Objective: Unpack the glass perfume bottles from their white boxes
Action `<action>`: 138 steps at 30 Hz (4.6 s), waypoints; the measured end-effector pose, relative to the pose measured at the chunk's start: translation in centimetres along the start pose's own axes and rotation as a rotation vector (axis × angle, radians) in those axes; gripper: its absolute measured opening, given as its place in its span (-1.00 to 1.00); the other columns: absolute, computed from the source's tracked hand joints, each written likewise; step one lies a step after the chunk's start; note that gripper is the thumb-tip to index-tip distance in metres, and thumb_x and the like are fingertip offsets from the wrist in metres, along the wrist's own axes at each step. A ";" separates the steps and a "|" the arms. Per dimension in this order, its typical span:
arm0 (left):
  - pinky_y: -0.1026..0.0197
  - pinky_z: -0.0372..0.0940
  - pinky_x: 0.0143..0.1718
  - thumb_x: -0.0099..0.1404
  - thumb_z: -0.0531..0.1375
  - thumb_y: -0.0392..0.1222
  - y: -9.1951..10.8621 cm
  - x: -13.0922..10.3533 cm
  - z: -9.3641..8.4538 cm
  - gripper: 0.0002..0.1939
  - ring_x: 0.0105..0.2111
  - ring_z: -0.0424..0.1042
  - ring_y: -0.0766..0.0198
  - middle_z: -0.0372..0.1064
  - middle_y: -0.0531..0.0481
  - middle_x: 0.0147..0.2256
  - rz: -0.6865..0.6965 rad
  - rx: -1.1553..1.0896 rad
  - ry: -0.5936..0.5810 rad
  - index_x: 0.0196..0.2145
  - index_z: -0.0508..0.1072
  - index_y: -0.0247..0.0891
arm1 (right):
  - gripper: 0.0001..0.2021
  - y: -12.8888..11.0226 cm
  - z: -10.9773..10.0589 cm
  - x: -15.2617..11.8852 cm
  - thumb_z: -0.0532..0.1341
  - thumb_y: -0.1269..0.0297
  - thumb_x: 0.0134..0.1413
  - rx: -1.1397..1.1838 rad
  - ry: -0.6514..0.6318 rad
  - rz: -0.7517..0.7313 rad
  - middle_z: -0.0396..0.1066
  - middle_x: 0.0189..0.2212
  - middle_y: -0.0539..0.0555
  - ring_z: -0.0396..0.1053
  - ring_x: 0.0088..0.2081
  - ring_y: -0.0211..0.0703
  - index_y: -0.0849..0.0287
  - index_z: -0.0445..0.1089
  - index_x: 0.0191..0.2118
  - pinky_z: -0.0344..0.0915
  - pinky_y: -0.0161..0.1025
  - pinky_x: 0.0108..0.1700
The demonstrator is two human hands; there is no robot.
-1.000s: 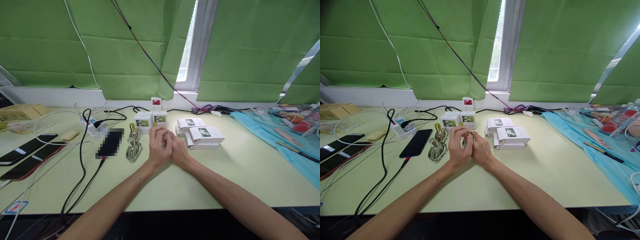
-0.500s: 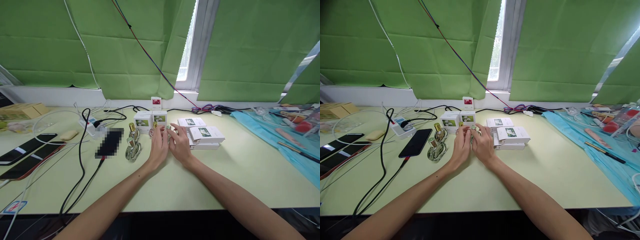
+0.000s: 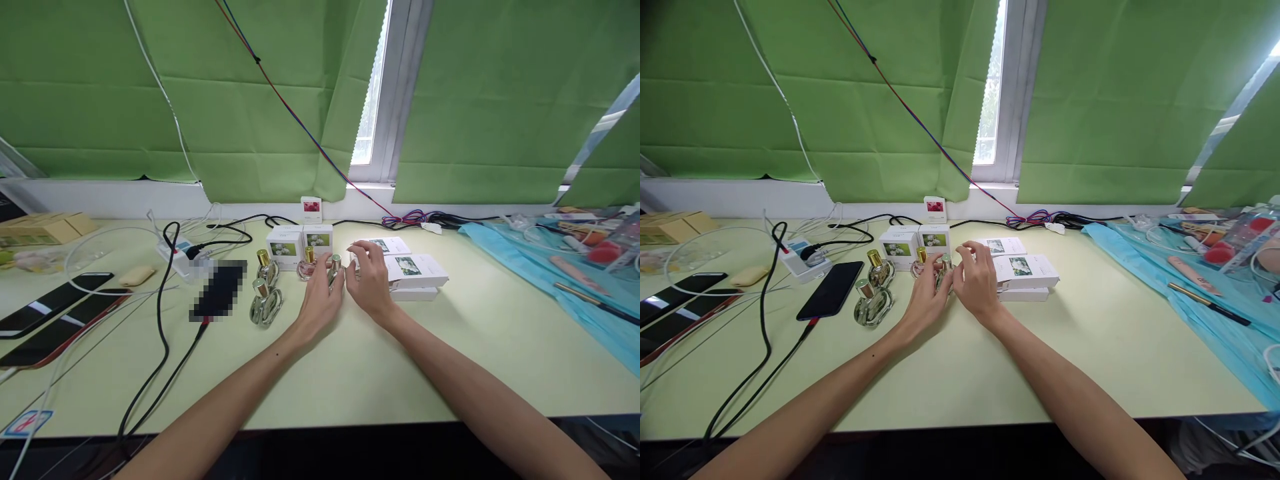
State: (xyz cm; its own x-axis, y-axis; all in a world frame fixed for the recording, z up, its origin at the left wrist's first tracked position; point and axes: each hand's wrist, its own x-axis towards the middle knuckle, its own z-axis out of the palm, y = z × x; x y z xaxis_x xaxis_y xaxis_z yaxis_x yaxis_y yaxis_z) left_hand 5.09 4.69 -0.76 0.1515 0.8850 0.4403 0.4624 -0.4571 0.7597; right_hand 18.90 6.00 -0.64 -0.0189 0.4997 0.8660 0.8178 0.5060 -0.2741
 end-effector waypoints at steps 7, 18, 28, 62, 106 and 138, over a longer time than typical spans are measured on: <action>-0.11 0.21 0.21 0.41 0.12 -0.16 -0.5 -0.1 0.4 -0.42 0.23 0.30 -0.04 0.32 -0.29 0.20 0.010 0.068 -0.034 0.32 0.09 -0.20 | -0.69 0.9 -1.5 1.9 0.07 0.49 0.24 -0.236 -0.112 0.071 0.36 -0.03 0.27 0.29 0.01 0.04 0.26 0.39 0.04 0.25 -0.07 0.06; -0.11 0.22 0.21 0.37 0.12 -0.22 -0.7 -0.2 0.4 -0.39 0.22 0.31 -0.04 0.30 -0.33 0.20 0.025 0.100 -0.043 0.32 0.07 -0.25 | -0.46 0.9 -3.3 3.1 0.17 0.44 0.20 -0.621 -0.621 0.486 0.09 0.32 0.42 0.03 0.36 0.40 0.14 0.19 0.29 -0.10 0.36 0.29; -0.15 0.24 0.19 0.36 0.13 -0.22 -0.9 -0.3 0.5 -0.37 0.23 0.31 -0.08 0.31 -0.35 0.19 0.023 0.085 -0.043 0.33 0.05 -0.23 | -0.32 1.1 -3.1 2.8 0.10 0.63 0.11 -0.561 -0.723 0.531 -0.06 0.43 0.51 -0.04 0.43 0.48 0.13 0.13 0.36 0.04 0.47 0.24; -0.05 0.32 0.12 0.39 0.12 -0.24 0.0 -0.3 0.2 -0.55 0.11 0.36 0.05 0.31 -0.22 0.09 0.230 0.117 0.180 0.20 0.16 -0.17 | -0.50 -3.4 -3.6 2.5 0.12 0.60 0.03 -0.536 -0.506 0.238 0.25 0.30 0.31 0.54 -0.34 -0.11 0.13 0.26 0.11 0.29 -0.24 -0.46; 0.29 0.10 -0.47 0.36 0.17 -0.14 1.9 -0.8 -0.1 -0.61 -0.57 0.18 0.35 0.15 0.27 -0.57 0.044 -0.280 0.025 0.07 0.15 -0.16 | -0.67 -3.5 -3.1 2.0 0.10 0.66 0.09 -0.020 0.452 -0.218 0.59 -0.29 0.10 0.57 -0.27 -0.15 0.14 0.38 -0.11 0.41 -0.31 -0.33; 0.27 0.26 -0.60 0.26 0.27 0.10 2.6 0.6 -1.9 -0.63 -0.54 0.39 0.31 0.39 0.09 -0.39 -0.267 -1.039 -0.022 -0.07 0.36 -0.11 | -0.70 -3.5 -4.2 2.4 0.17 0.57 0.23 0.174 0.527 -0.601 0.58 -0.21 0.12 0.59 -0.13 -0.17 0.14 0.35 0.01 0.61 -0.24 -0.16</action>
State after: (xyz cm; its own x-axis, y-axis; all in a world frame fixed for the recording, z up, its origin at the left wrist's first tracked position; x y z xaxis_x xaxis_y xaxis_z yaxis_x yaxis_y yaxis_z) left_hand 4.76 3.80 2.40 0.1757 0.9642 0.1986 -0.4855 -0.0907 0.8695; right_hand 18.43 2.46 4.16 -0.1176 -0.2657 0.9568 0.6521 0.7060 0.2762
